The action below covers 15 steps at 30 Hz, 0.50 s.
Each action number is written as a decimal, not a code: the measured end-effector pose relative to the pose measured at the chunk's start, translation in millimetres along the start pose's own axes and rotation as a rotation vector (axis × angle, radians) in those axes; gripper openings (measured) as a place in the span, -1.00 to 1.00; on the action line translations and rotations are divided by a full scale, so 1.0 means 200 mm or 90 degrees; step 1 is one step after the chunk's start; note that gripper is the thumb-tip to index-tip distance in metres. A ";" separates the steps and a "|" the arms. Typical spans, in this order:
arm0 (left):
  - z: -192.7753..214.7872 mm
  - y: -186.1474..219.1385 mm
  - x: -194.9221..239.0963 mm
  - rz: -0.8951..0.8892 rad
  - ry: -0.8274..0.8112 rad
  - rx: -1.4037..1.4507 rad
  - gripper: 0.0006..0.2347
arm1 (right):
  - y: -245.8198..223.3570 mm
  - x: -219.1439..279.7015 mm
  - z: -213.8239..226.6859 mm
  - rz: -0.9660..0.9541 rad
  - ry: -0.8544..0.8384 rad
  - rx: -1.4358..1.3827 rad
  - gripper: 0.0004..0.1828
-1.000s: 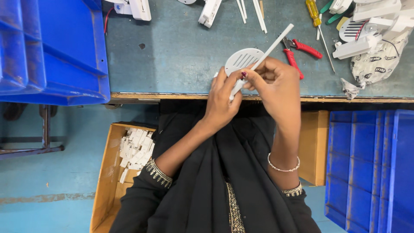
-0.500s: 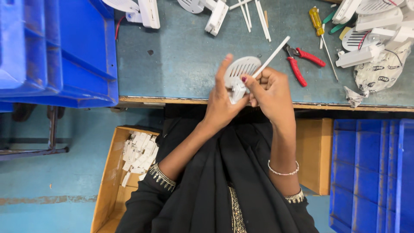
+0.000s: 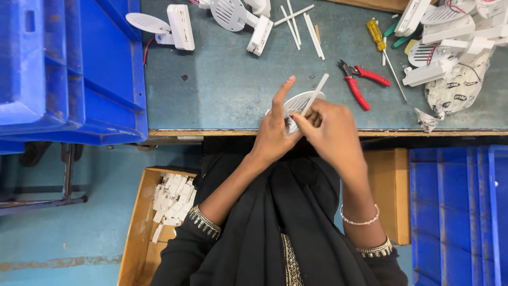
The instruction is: The person assembles white plastic electrical components by inserting white plastic rods into slots on circular housings. They retrieve rods from a cardboard box and place assembled units on the table.
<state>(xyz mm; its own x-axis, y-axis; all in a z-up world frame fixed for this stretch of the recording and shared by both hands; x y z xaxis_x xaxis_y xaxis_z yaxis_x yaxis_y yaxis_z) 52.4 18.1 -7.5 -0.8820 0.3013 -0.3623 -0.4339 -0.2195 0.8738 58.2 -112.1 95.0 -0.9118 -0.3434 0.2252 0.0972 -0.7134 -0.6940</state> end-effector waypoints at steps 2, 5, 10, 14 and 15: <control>0.01 0.02 -0.01 -0.032 0.013 -0.012 -0.17 | -0.04 0.02 -0.01 0.036 0.035 0.008 -0.77; 0.03 0.03 -0.02 -0.011 -0.001 0.013 -0.20 | -0.05 0.08 0.04 0.210 0.062 -0.029 -0.81; 0.02 0.04 -0.02 -0.011 -0.024 0.024 -0.24 | 0.04 0.06 0.13 0.182 -0.031 -0.205 -0.80; 0.03 0.05 -0.02 0.024 -0.018 0.032 -0.24 | 0.09 0.00 0.11 0.060 0.023 -0.168 -0.86; 0.03 0.06 -0.02 0.007 -0.015 0.019 -0.23 | 0.08 -0.02 0.08 0.048 0.051 -0.152 -0.84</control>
<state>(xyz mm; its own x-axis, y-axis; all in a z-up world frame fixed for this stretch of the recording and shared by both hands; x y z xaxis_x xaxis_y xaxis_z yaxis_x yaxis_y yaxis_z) 52.0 19.4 6.5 -0.8819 0.3213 -0.3451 -0.4184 -0.1959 0.8869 69.2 -132.8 94.4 -0.9349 -0.3344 0.1185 0.0783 -0.5204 -0.8503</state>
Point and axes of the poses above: each hand's wrist, its own x-axis away from the middle knuckle, its own z-axis out of the back of the hand, y = z × x, the point moved 2 cm from there along -x, towards the middle knuckle, and after that the axes turned 15 degrees about -y, right-handed, at the moved point
